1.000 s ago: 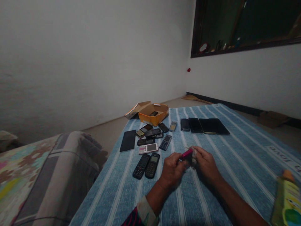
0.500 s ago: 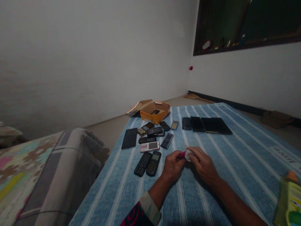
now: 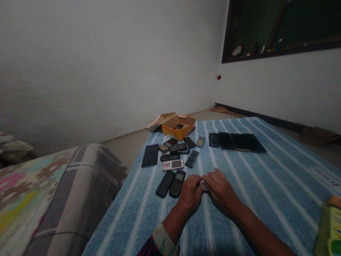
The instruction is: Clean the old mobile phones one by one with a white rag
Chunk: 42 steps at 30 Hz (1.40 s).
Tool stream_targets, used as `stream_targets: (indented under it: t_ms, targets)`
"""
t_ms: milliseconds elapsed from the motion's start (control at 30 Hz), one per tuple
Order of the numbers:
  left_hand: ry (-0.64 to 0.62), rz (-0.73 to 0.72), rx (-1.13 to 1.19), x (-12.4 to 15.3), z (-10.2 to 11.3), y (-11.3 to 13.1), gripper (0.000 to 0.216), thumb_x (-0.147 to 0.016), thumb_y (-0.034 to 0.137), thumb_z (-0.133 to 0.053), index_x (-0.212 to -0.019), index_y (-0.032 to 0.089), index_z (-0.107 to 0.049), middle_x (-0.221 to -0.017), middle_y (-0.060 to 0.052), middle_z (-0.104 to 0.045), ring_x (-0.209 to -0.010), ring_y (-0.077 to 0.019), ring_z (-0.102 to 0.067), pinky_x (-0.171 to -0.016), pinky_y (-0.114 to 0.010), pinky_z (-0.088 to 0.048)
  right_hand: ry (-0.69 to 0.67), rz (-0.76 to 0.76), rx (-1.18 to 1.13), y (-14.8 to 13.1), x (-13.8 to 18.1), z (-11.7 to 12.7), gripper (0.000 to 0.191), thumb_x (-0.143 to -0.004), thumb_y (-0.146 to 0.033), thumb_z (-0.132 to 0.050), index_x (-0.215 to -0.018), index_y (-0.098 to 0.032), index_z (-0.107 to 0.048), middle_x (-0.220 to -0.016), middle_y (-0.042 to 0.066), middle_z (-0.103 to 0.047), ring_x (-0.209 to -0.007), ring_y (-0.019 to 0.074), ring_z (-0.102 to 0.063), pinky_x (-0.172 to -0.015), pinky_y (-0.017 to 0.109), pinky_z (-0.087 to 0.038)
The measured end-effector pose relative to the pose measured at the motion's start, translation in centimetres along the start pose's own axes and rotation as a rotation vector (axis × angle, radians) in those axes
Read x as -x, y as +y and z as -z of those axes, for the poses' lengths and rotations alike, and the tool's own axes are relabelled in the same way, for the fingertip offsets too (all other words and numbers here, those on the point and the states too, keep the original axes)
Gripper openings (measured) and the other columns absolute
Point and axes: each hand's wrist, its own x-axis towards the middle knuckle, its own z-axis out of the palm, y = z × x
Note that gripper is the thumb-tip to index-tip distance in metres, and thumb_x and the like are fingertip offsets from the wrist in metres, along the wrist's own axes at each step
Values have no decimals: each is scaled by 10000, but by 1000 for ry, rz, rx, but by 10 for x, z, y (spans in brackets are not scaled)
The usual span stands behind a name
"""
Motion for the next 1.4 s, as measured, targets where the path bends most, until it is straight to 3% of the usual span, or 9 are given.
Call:
stream_targets:
  t_ms: [233,300,400,533,667,867,1200,1400]
  targets:
    - [-15,-2,-19,-1,4,1,116,-826,189,-556,-832,169,-670,-776,-52,-654,-763,-197,-593,-725,-299,-433,-20,-71,17,17,6,10,237,-990,-231,-382,-1043,-191,-609,-926,70,-661,-893,206,-591,-1074,544,-277]
    - [-23,7,-26,-1,4,1,110,-817,194,-575,-847,171,-678,-773,-48,-656,-756,-197,-596,-719,-296,-430,-6,-145,-34,26,8,12,270,-991,-259,-369,-1021,-197,-629,-927,75,-670,-883,215,-600,-1046,533,-322]
    - [-22,37,-35,-2,4,1,123,-804,183,-580,-862,168,-687,-770,-47,-657,-751,-200,-601,-708,-294,-428,47,-327,-190,39,10,12,339,-991,-324,-349,-985,-189,-660,-903,85,-674,-828,216,-620,-870,416,-473]
    - [-25,70,-29,-4,4,1,135,-815,198,-567,-841,166,-696,-763,-51,-657,-748,-203,-608,-700,-292,-430,141,-499,-305,47,11,8,388,-979,-387,-352,-970,-180,-680,-900,83,-686,-834,209,-641,-773,336,-502]
    - [-12,74,-22,-5,4,1,152,-807,211,-572,-866,167,-705,-792,-61,-676,-772,-212,-619,-713,-299,-442,199,-493,-250,35,6,2,396,-987,-380,-334,-975,-173,-672,-892,97,-668,-843,214,-621,-794,357,-495]
    - [3,58,-6,-5,2,-3,168,-812,213,-554,-864,165,-707,-799,-65,-682,-765,-211,-625,-715,-300,-452,164,-361,-137,20,-3,-5,352,-996,-314,-334,-951,-180,-656,-900,94,-660,-885,220,-594,-851,374,-458]
    - [9,78,17,-6,6,1,147,-791,230,-567,-807,186,-706,-743,-46,-673,-713,-202,-616,-693,-296,-449,180,-528,-156,37,2,-5,420,-990,-369,-280,-850,-202,-639,-827,75,-669,-813,211,-608,-772,326,-448]
    - [26,131,55,-8,7,2,167,-776,255,-571,-809,183,-717,-745,-45,-679,-731,-209,-620,-692,-297,-445,184,-599,-150,41,4,-6,463,-992,-418,-257,-767,-212,-605,-698,45,-635,-657,183,-577,-646,287,-423]
